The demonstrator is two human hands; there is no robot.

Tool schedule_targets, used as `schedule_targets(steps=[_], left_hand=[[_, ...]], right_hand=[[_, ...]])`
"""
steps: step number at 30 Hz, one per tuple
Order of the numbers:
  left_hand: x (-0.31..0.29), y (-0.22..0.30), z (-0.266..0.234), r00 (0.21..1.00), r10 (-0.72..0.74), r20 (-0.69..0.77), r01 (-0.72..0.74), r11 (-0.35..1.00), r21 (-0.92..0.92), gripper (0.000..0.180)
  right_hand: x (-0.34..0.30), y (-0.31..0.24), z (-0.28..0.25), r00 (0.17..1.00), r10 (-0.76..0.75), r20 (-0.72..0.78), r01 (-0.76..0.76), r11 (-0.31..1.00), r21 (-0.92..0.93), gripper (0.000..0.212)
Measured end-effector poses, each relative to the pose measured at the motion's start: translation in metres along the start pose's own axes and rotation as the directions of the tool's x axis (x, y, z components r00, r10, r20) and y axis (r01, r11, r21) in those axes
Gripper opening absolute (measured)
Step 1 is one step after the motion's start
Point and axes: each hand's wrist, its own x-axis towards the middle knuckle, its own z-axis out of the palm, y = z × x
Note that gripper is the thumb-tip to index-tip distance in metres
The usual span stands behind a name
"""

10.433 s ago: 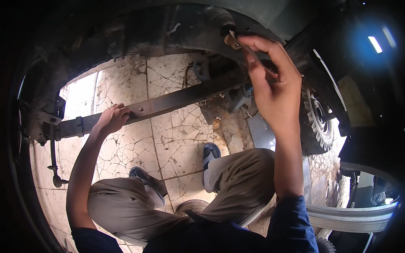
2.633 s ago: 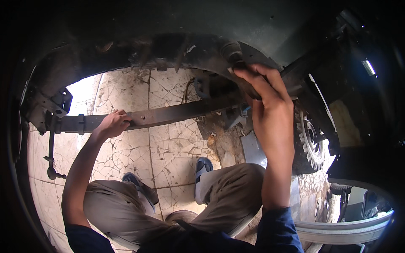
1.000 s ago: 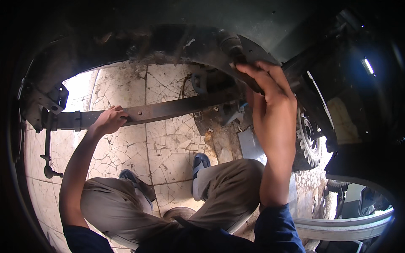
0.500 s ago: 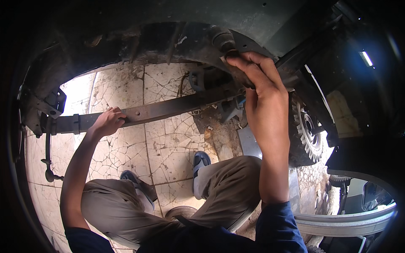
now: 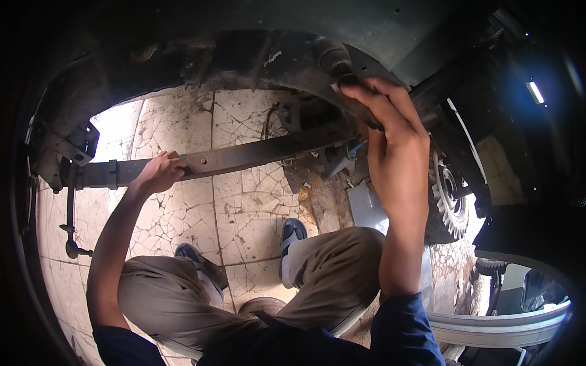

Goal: The person sits on the floor under a vehicle and uses a sanding block to sand a metal bar and a nearby suspension mount. The person holds the bar with one hand while sanding with the other, repeatedly rubbing the surfaces.

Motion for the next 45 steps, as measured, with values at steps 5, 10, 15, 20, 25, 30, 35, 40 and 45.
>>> schedule_targets(steps=[5, 10, 15, 20, 25, 30, 35, 40, 45], left_hand=[[-0.003, 0.000, 0.000, 1.000, 0.000, -0.001, 0.000, 1.000, 0.014, 0.022], [-0.001, 0.001, -0.002, 1.000, -0.005, 0.002, 0.005, 1.000, -0.001, 0.022], [-0.002, -0.001, 0.001, 1.000, 0.012, -0.002, -0.012, 1.000, 0.005, 0.023], [-0.002, -0.005, 0.004, 1.000, 0.009, 0.000, -0.009, 1.000, -0.001, 0.023], [0.001, -0.002, 0.002, 1.000, 0.026, -0.016, -0.026, 1.000, 0.003, 0.023], [0.001, -0.002, 0.003, 1.000, 0.011, 0.003, -0.011, 1.000, 0.003, 0.023], [0.001, -0.004, 0.003, 1.000, 0.009, -0.002, -0.010, 1.000, -0.020, 0.022], [0.001, -0.005, 0.003, 1.000, 0.007, 0.005, -0.007, 1.000, -0.011, 0.023], [0.001, -0.004, 0.003, 1.000, 0.013, 0.003, -0.013, 1.000, 0.012, 0.022]], right_hand=[[-0.003, -0.002, 0.001, 0.998, 0.064, 0.010, -0.064, 0.997, 0.046, 0.059], [0.001, 0.004, 0.003, 1.000, -0.007, -0.007, 0.007, 0.999, 0.031, 0.057], [-0.003, 0.003, -0.002, 0.996, 0.089, 0.014, -0.090, 0.984, 0.155, 0.051], [-0.004, 0.020, -0.002, 0.999, 0.031, 0.009, -0.032, 0.982, 0.186, 0.041], [-0.005, 0.030, 0.005, 0.989, 0.149, 0.012, -0.142, 0.914, 0.381, 0.027], [-0.008, 0.031, 0.010, 0.962, 0.271, 0.027, -0.244, 0.814, 0.527, 0.026], [-0.009, 0.030, 0.014, 0.957, 0.288, 0.026, -0.259, 0.812, 0.522, 0.027], [-0.009, 0.025, 0.013, 0.957, 0.289, 0.017, -0.257, 0.822, 0.509, 0.025], [-0.010, 0.025, 0.011, 0.967, 0.254, 0.010, -0.230, 0.854, 0.467, 0.025]])
